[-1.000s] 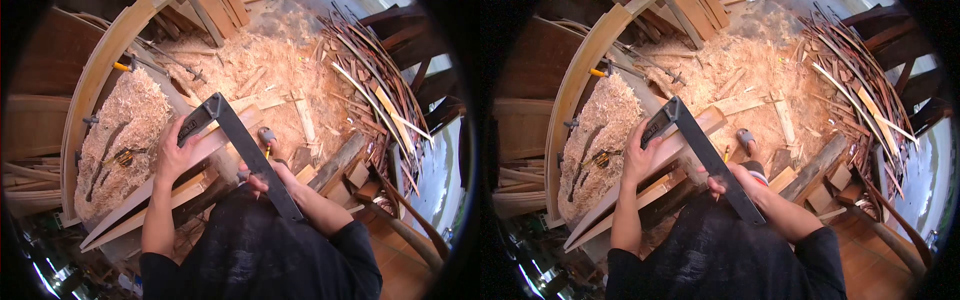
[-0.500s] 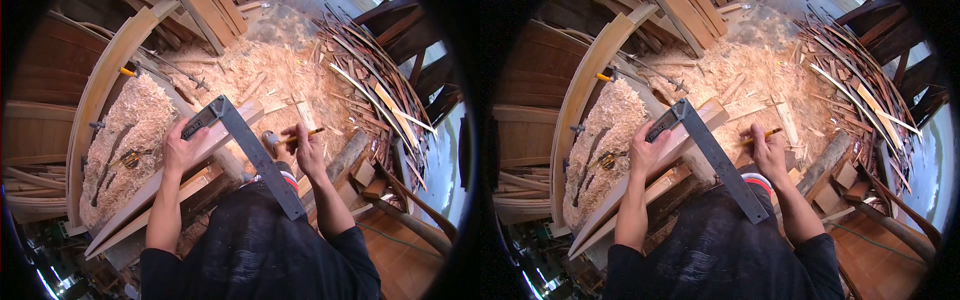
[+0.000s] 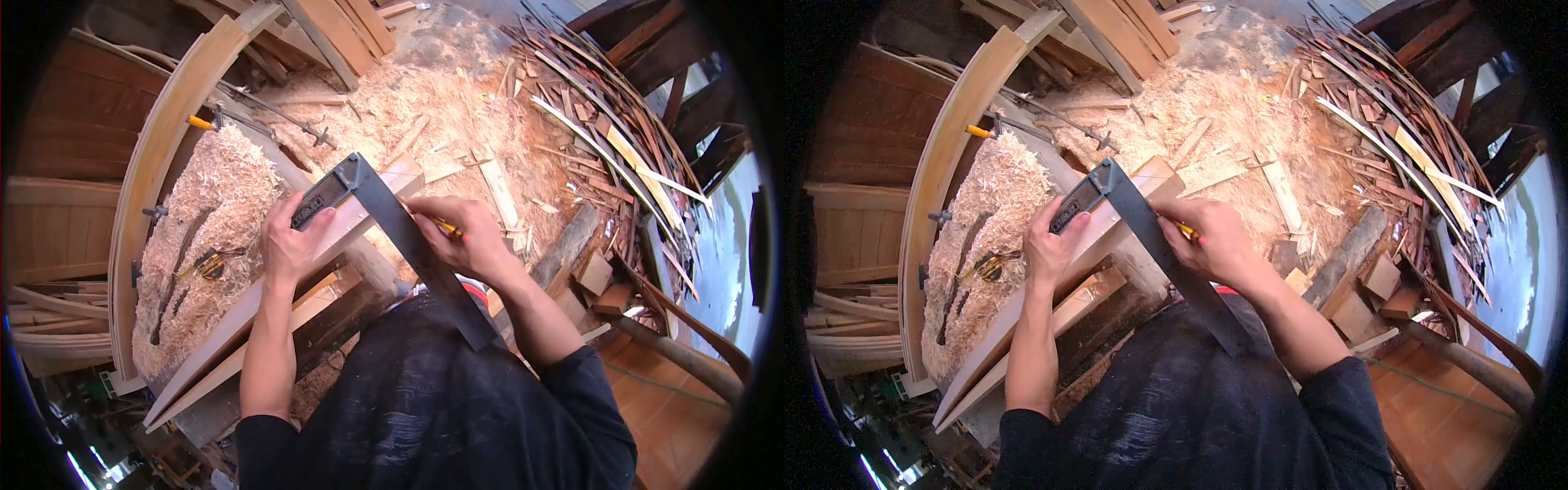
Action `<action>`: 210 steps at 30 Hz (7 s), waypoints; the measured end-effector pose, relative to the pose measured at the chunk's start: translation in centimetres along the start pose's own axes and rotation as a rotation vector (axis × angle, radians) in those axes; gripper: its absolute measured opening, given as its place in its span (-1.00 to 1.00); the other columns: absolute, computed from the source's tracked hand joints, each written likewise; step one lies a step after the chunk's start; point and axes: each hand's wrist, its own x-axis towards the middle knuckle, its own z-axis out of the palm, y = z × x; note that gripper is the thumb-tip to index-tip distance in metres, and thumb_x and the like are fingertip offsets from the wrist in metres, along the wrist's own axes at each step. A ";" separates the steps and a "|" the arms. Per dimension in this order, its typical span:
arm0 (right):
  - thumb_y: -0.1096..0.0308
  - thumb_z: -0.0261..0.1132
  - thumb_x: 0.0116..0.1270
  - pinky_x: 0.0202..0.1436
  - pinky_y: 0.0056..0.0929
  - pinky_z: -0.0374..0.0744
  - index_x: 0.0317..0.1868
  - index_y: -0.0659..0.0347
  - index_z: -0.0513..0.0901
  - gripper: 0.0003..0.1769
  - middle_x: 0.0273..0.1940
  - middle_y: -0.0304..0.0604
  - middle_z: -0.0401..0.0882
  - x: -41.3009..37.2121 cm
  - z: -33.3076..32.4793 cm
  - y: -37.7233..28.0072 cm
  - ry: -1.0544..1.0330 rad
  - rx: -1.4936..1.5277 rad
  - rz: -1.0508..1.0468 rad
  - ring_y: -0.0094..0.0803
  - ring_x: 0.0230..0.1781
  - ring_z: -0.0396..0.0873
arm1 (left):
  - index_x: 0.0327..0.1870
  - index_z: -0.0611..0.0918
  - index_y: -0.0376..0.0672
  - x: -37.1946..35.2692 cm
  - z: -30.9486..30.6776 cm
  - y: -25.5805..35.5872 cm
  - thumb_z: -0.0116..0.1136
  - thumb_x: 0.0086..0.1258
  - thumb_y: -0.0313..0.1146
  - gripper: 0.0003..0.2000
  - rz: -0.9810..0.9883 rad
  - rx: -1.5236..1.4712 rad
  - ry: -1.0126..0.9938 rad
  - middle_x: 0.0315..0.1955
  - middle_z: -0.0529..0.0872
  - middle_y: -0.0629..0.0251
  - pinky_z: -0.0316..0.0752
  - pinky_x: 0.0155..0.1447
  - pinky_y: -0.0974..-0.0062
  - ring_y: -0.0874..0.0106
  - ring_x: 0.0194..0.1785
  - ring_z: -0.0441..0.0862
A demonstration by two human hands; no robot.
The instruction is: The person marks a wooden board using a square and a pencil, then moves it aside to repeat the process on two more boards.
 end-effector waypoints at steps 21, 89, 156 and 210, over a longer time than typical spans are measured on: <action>0.45 0.23 0.51 0.10 -0.48 0.64 0.16 0.31 0.71 -0.71 -0.03 -0.09 0.79 -6.4 6.2 8.3 0.263 0.467 0.424 -0.42 0.03 0.72 | -0.34 0.55 -0.16 -4.2 -0.7 4.5 0.47 0.31 -0.23 -0.71 0.106 0.254 0.056 -0.49 0.65 0.11 0.46 -0.29 0.07 0.04 -0.39 0.63; -0.14 0.11 0.61 -0.17 -0.35 0.63 0.04 0.28 0.68 -0.43 -0.19 -0.08 0.69 15.9 14.3 12.1 -0.108 0.708 0.532 -0.33 -0.26 0.63 | -0.37 0.60 -0.18 -14.2 -26.2 -2.4 0.64 0.08 -0.19 -0.62 -0.082 0.126 0.492 -0.54 0.66 0.22 0.50 -0.27 0.31 0.32 -0.42 0.65; 0.30 0.50 0.21 -0.24 -0.33 0.62 -0.16 0.41 0.72 -0.67 -0.36 -0.04 0.74 27.6 6.3 4.2 -1.265 -0.036 -0.345 -0.45 -0.34 0.67 | -0.07 0.54 -0.23 -17.4 8.9 19.8 0.18 0.55 -0.48 -0.92 -0.923 -0.142 1.804 -0.26 0.64 0.37 0.48 -0.12 0.61 0.59 -0.22 0.57; 0.06 0.11 0.62 -0.45 -0.39 0.60 -0.16 0.23 0.72 -0.58 -0.44 -0.23 0.63 21.0 4.4 16.9 -1.515 0.425 0.787 -0.44 -0.48 0.59 | 0.00 0.49 -0.34 -12.2 19.2 17.8 0.48 0.35 -0.09 -0.48 -1.362 -0.006 1.614 -0.38 0.73 0.16 0.65 -0.17 0.34 0.31 -0.28 0.76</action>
